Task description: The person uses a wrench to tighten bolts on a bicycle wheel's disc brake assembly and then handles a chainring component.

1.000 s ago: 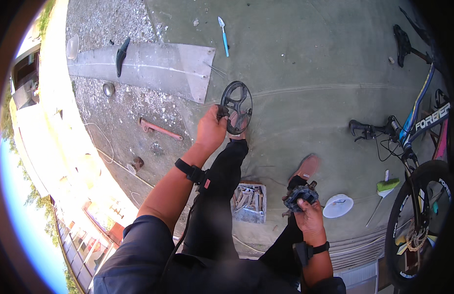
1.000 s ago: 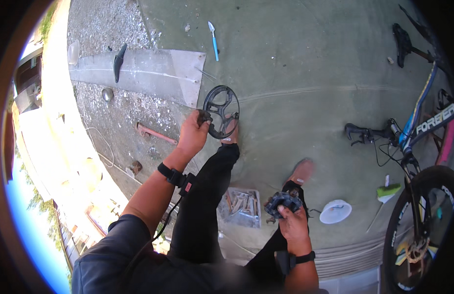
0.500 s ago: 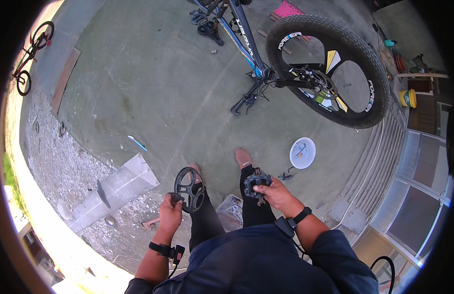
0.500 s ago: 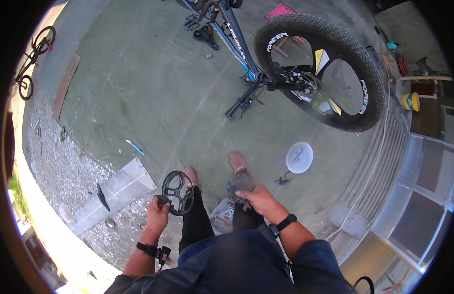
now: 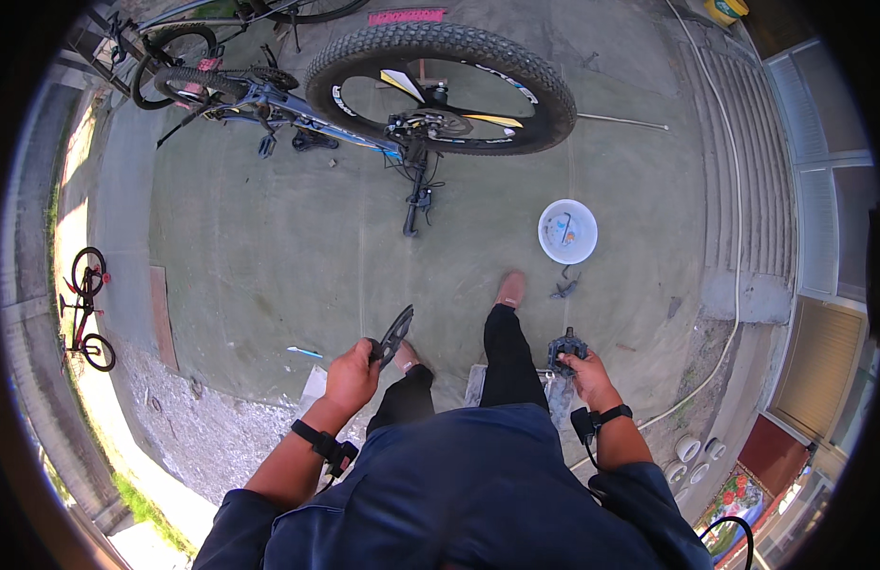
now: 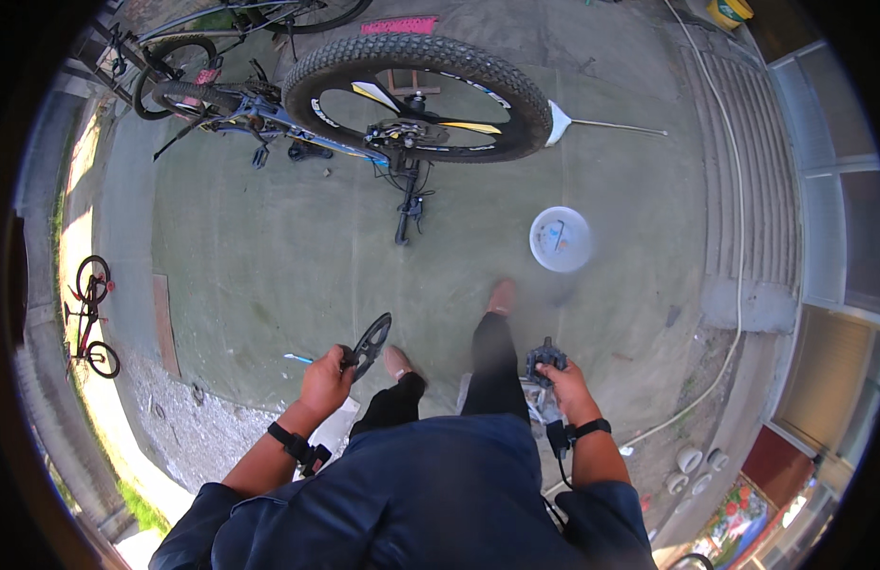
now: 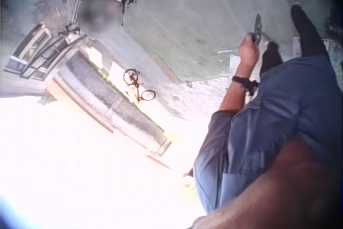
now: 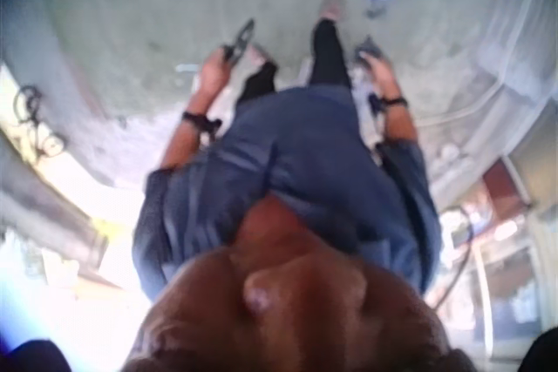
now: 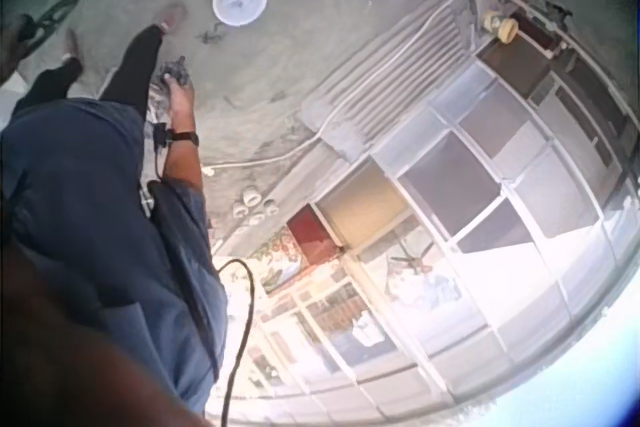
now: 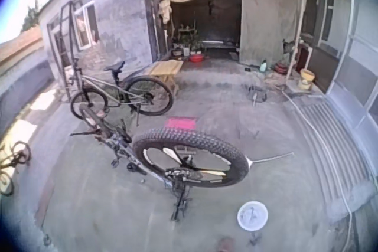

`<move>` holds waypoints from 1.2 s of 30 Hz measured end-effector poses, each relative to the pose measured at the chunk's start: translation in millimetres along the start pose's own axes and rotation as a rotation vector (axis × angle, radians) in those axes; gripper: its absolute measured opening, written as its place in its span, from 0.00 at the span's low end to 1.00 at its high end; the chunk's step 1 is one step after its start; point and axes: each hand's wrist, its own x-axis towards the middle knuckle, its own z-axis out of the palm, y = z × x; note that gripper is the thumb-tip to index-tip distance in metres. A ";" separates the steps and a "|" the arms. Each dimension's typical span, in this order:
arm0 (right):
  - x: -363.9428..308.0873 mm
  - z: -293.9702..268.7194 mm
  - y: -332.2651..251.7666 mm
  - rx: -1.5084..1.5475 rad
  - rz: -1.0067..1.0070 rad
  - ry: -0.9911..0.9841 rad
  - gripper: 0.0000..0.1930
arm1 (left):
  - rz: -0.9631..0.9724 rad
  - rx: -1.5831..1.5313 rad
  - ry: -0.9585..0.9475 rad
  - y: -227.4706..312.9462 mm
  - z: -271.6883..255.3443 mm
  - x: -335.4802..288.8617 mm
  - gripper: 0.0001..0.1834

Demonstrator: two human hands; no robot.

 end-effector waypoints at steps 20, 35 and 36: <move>20.1 -160.2 -153.8 0.288 -0.163 0.209 0.12 | 0.411 0.037 -0.231 309.6 -2.2 215.6 0.21; 78.5 -195.1 -397.1 0.137 -0.274 0.234 0.11 | -0.110 -1.110 -0.135 403.9 -35.2 361.0 0.14; 89.2 -205.6 -407.0 0.120 -0.249 0.234 0.12 | -0.144 -1.139 -0.105 402.5 -33.1 368.5 0.14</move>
